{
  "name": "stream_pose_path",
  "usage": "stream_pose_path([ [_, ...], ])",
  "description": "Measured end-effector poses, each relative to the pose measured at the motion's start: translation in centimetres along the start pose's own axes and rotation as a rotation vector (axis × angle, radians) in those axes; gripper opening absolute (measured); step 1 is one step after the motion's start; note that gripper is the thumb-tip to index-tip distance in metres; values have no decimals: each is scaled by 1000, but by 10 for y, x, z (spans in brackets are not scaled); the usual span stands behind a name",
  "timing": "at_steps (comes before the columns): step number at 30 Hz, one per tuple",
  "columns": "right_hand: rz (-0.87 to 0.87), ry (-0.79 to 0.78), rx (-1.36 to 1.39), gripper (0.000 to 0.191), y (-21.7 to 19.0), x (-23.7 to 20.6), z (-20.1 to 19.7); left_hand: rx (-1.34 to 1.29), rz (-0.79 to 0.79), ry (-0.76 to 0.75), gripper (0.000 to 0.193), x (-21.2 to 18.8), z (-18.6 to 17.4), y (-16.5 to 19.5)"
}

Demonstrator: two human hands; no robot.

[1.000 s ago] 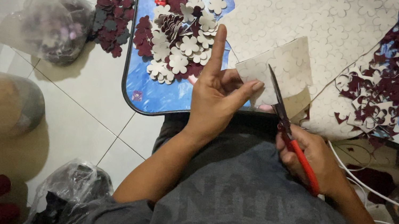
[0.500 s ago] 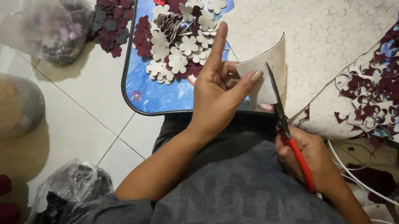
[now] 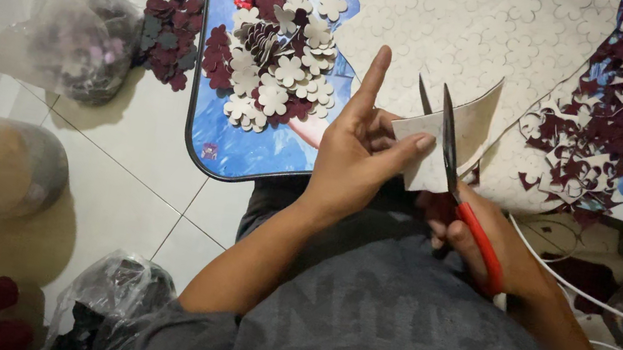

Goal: The person sits on the floor with a white felt sheet patterned with flower outlines on their lap and cuts out flower shapes with red-handled scissors. They rotate and reposition the sheet between cuts, trim out individual flowers, and add the cut pieces to piles of finished white and maroon flowers on the small table.

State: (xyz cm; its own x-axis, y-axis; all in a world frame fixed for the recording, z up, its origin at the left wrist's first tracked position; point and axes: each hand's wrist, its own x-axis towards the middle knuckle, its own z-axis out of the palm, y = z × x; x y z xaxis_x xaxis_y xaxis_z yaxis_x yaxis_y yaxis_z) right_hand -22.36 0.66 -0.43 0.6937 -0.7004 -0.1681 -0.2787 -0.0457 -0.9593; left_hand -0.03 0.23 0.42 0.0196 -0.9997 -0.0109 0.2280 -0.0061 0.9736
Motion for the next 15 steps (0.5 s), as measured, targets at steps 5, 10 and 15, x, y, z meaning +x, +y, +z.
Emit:
stream_pose_path([
  [5,87,11,83,75,3,0,5,-55,-42,-9,99,3,-2,-4],
  [10,163,36,146,68,12,2,11,-54,-77,15,99,6,-2,-8],
  [15,248,75,222,54,24,3,16,12,-106,58,99,9,-4,-10],
])
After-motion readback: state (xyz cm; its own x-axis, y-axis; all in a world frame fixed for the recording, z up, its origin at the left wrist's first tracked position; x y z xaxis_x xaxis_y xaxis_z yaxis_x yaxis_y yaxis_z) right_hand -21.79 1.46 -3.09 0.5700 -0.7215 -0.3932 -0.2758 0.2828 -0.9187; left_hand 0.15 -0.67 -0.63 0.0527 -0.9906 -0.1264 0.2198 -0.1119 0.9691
